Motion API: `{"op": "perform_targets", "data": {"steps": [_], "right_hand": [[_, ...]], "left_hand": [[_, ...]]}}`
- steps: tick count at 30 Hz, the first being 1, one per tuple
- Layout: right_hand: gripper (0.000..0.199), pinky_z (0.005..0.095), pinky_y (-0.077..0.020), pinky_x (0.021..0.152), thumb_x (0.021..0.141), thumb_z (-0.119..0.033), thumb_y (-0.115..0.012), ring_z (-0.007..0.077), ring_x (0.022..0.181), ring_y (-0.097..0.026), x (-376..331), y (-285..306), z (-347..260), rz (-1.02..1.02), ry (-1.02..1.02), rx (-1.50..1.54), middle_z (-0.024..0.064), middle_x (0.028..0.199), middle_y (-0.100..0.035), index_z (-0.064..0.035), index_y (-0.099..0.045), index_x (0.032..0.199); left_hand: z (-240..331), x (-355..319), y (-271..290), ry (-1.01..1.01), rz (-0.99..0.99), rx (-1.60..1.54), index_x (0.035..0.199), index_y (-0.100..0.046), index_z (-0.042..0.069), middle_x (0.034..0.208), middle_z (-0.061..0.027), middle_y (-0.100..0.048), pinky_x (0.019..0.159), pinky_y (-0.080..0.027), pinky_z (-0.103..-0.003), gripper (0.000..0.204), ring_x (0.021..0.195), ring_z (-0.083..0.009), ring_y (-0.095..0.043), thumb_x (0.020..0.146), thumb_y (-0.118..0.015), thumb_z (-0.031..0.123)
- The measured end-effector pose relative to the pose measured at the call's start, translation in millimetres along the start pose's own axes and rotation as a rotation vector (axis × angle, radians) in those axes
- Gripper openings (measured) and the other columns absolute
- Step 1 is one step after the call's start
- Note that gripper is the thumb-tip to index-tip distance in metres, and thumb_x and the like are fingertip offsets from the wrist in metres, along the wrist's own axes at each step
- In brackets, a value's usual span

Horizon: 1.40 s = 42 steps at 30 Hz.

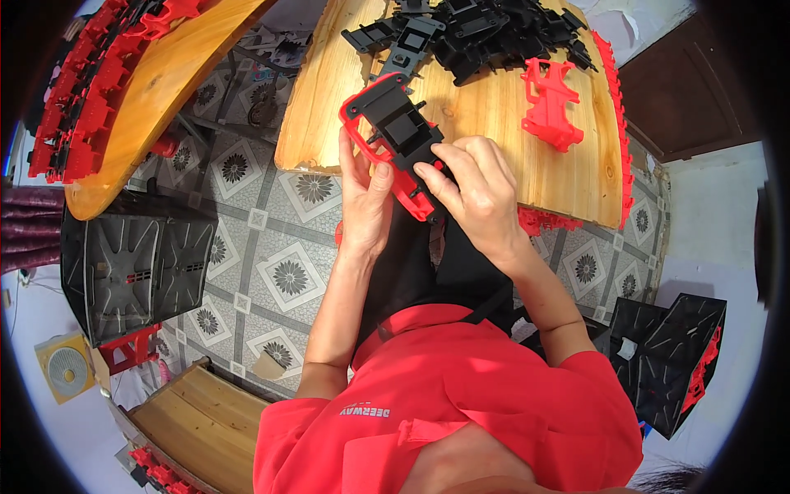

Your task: The person assembles plastic battery housings by hand, then organizes the assembled housings into storage bins.

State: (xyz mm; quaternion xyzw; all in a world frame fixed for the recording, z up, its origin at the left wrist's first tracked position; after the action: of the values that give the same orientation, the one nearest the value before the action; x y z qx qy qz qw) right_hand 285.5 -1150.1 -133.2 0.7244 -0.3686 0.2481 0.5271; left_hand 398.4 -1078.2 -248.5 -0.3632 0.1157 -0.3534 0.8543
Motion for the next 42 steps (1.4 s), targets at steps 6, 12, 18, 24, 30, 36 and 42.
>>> {"op": "perform_targets", "data": {"steps": [6,12,18,24,30,36,42], "right_hand": [[0.033,0.034,-0.0495,0.06,0.069,-0.011,-0.081,0.0254,0.073,-0.058,-10.2,-4.0,-1.6,-0.041,0.036,0.05,0.01,0.086,-0.056,0.0007,-0.062,0.093],[0.037,0.03,-0.0499,0.073,0.086,-0.026,-0.071,0.0194,0.086,-0.062,4.3,-12.3,71.4,0.024,-0.511,0.494,0.0094,0.096,-0.065,0.0023,-0.063,0.109],[0.043,0.0238,-0.0448,0.086,0.093,-0.028,-0.062,0.0082,0.1,-0.057,22.2,-62.5,78.4,-0.368,-0.602,0.964,0.0051,0.109,-0.064,0.0011,-0.056,0.125],[0.084,0.0327,-0.0344,0.107,0.079,-0.004,-0.073,0.0196,0.133,-0.038,-5.7,-51.9,51.9,-0.557,-0.541,1.023,0.0117,0.145,-0.039,0.0024,-0.025,0.148],[0.088,0.0375,-0.0333,0.109,0.081,-0.023,-0.075,0.0267,0.137,-0.037,2.1,-21.0,26.6,-0.299,-0.346,0.87,0.0158,0.148,-0.036,0.0007,-0.023,0.148],[0.062,0.0353,-0.0411,0.101,0.09,-0.028,-0.066,0.0241,0.126,-0.048,-29.2,12.1,60.3,-0.172,-0.617,0.786,0.0134,0.141,-0.045,0.0004,-0.041,0.139],[0.036,0.029,-0.045,0.095,0.094,-0.013,-0.061,0.0174,0.112,-0.057,-75.7,3.2,59.3,-0.241,-0.797,0.863,0.0114,0.131,-0.054,0.0027,-0.056,0.126]], "left_hand": [[1.4,-3.7,-7.7,0.004,-0.06,-0.001,0.153,-0.004,0.014,0.144,-0.0142,-0.037,0.106,-0.038,-0.041,0.099,0.129,-0.0259,-0.043,0.084,-0.075,0.024],[-1.1,-10.1,-31.9,0.107,-0.094,0.091,0.153,-0.001,0.014,0.142,-0.013,-0.037,0.104,-0.04,-0.038,0.089,0.126,-0.0234,-0.045,0.088,-0.062,0.007],[-20.2,4.8,-29.3,0.101,-0.084,0.274,0.152,-0.001,0.012,0.137,-0.0118,-0.039,0.101,-0.04,-0.035,0.079,0.12,-0.02,-0.045,0.094,-0.054,0.015],[15.2,9.6,-23.1,-0.154,0.097,0.274,0.147,-0.023,0.008,0.133,-0.0088,-0.046,0.101,-0.04,-0.036,0.063,0.118,-0.0201,-0.049,0.094,-0.053,0.023],[68.6,-2.1,-45.0,-0.483,0.108,0.439,0.15,-0.001,-0.001,0.151,-0.0161,-0.02,0.114,-0.018,-0.037,0.086,0.14,-0.0251,-0.023,0.089,-0.06,0.017],[289.9,121.4,65.0,-0.677,0.453,0.104,0.128,-0.037,0.003,0.111,-0.0132,-0.057,0.072,-0.058,-0.043,0.046,0.091,-0.0238,-0.063,0.093,-0.058,0.025],[386.9,245.5,165.6,-0.655,0.65,0.078,0.112,-0.057,0.0,0.102,-0.0099,-0.064,0.07,-0.056,-0.045,0.027,0.086,-0.0253,-0.065,0.092,-0.055,0.019]]}}
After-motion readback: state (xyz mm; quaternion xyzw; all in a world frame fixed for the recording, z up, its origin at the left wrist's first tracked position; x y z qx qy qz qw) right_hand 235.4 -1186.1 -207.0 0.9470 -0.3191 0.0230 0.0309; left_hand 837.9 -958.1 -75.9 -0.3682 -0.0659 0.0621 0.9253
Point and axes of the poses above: each hand's wrist, its own x-axis towards the middle knuckle, its own y-axis out of the back of the hand, z = x × y, the point moved 8 cm from there along x, towards the middle knuckle
